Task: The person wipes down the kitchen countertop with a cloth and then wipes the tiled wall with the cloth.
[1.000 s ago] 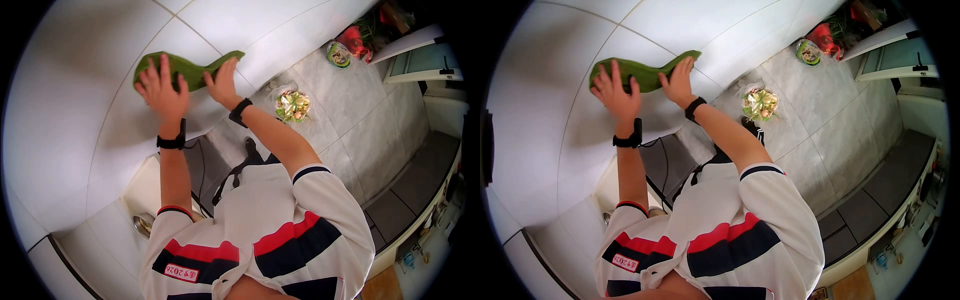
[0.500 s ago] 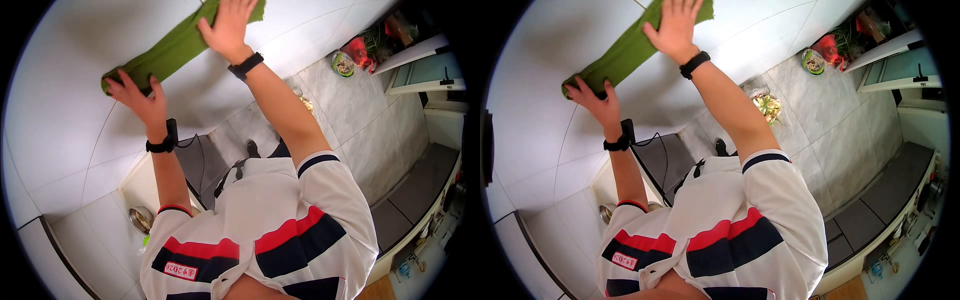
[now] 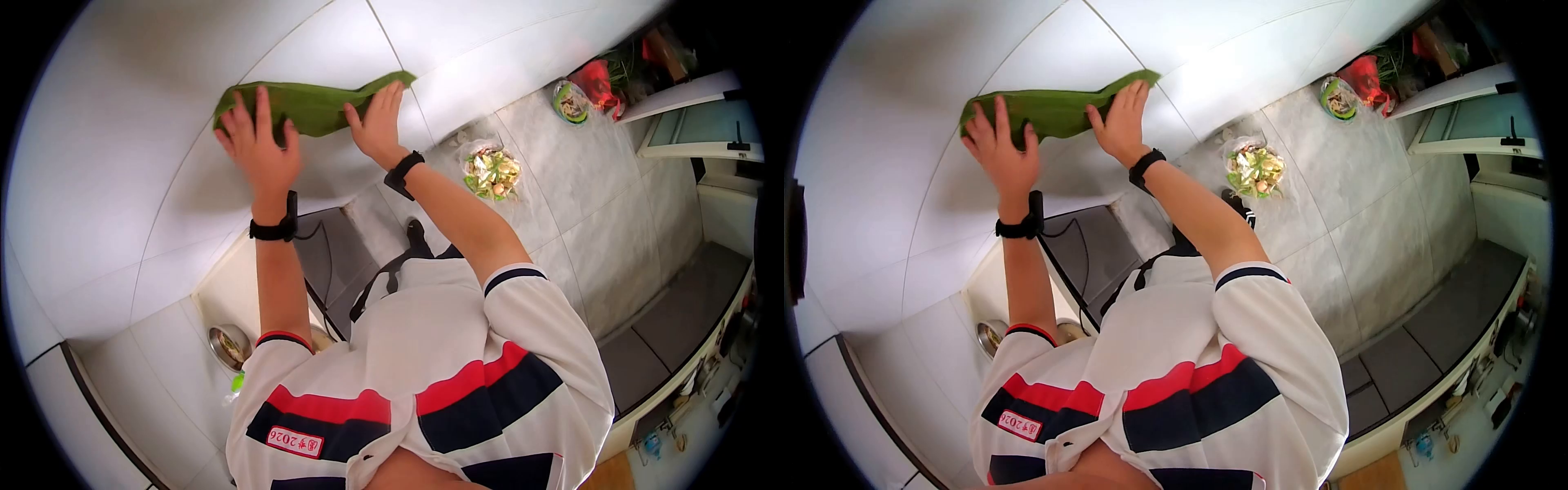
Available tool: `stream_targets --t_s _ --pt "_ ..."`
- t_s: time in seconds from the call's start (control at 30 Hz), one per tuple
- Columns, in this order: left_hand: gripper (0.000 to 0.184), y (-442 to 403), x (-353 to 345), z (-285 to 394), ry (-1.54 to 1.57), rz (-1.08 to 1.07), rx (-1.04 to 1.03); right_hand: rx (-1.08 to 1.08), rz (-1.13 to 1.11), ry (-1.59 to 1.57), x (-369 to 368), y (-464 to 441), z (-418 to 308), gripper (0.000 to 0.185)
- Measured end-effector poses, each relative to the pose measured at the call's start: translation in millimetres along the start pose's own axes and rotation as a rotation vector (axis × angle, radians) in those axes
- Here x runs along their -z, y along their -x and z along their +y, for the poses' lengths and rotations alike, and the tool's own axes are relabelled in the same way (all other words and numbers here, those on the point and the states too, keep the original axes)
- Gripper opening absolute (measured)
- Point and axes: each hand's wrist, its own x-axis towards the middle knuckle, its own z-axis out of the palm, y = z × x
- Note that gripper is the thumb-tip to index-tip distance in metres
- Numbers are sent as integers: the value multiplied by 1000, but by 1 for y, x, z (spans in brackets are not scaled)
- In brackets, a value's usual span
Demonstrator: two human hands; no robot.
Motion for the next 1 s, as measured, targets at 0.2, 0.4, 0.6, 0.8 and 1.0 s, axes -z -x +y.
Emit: stream_targets --t_s 0.2,0.4,0.6,0.8,1.0 --pt "75 -4 35 -50 57 299 161 490 175 22 49 -80 -90 75" --pt "84 -10 26 -53 125 407 213 623 174 47 77 -125 -126 76" --pt "81 -34 6 -7 75 307 147 483 202 200 67 -108 -41 75" --pt "72 -83 1 44 90 237 14 499 114 135 103 -110 -28 75" --pt "65 -129 4 91 159 118 -144 554 250 95 132 -155 -37 71"
